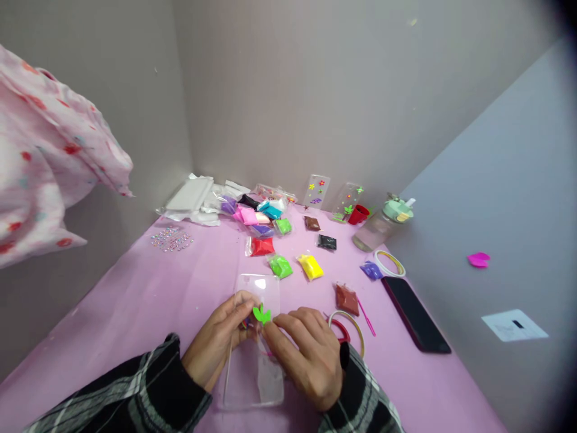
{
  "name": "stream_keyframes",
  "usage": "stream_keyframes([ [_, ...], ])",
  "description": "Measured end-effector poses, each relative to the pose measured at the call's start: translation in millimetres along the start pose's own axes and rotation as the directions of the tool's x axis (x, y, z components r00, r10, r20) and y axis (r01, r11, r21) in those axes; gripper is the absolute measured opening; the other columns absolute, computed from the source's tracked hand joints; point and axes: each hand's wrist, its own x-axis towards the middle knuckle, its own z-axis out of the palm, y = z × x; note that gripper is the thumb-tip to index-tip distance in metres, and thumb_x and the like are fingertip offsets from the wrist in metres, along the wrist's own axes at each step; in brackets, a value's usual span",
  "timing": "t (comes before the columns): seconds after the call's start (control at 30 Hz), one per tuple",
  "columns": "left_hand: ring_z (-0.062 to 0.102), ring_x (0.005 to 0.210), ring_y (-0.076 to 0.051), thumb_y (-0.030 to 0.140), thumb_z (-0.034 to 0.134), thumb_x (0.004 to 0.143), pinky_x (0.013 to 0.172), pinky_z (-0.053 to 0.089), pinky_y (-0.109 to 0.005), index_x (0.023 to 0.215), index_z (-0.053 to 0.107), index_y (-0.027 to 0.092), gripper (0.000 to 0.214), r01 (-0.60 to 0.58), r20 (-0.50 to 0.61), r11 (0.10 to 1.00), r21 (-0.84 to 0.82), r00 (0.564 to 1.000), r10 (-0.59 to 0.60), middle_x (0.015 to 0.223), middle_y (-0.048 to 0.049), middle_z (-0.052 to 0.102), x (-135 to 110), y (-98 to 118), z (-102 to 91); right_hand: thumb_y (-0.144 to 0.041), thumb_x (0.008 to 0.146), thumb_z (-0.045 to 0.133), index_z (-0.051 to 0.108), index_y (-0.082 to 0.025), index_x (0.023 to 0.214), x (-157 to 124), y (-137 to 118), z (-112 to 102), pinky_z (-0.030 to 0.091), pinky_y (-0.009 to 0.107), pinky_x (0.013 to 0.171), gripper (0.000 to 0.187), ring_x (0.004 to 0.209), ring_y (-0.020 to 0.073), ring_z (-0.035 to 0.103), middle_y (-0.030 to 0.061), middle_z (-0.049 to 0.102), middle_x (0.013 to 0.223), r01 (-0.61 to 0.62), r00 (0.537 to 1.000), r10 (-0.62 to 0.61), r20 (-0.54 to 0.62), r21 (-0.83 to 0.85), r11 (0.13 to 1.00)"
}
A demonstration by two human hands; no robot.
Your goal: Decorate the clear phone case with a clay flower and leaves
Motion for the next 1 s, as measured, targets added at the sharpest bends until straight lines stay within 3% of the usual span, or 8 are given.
stream_keyframes([
  [0.5,0.046,0.081,-0.015,0.042,0.054,0.093,0.076,0.043,-0.026,0.089,0.06,0.021,0.022,-0.028,-0.004,1.0,0.01,1.0,0.028,0.084,0.001,0.05,1.3,-3.0,-3.8,-0.009,0.092,0.054,0.067,-0.01,0.097,-8.7,-4.3,10.1,0.039,0.034,0.069,0.014,0.076,0.0192,0.054,0.0081,0.067,0.082,-0.02,0.999,0.019,0.041,0.007,1.0],
  [0.9,0.046,0.078,-0.014,0.044,0.06,0.089,0.073,0.043,-0.026,0.085,0.059,0.019,0.026,-0.028,-0.03,0.999,0.016,0.999,0.029,0.081,0.0012,0.05,1.7,0.1,-1.8,-0.011,0.086,0.067,0.066,-0.009,0.095,-1.9,-8.2,11.3,0.04,0.034,0.067,0.009,0.074,0.0191,0.056,0.0073,0.067,0.077,-0.016,1.0,0.016,0.017,0.002,1.0],
  [1.0,0.046,0.075,-0.013,0.043,0.069,0.083,0.071,0.043,-0.026,0.084,0.057,0.019,0.027,-0.016,-0.006,1.0,0.006,1.0,0.016,0.078,0.0024,0.05,1.9,3.3,-0.3,-0.01,0.086,0.065,0.066,-0.011,0.092,-2.0,-7.9,10.6,0.04,0.033,0.066,0.007,0.072,0.0185,0.055,0.0069,0.067,0.077,-0.071,0.997,0.07,0.019,0.026,0.997],
])
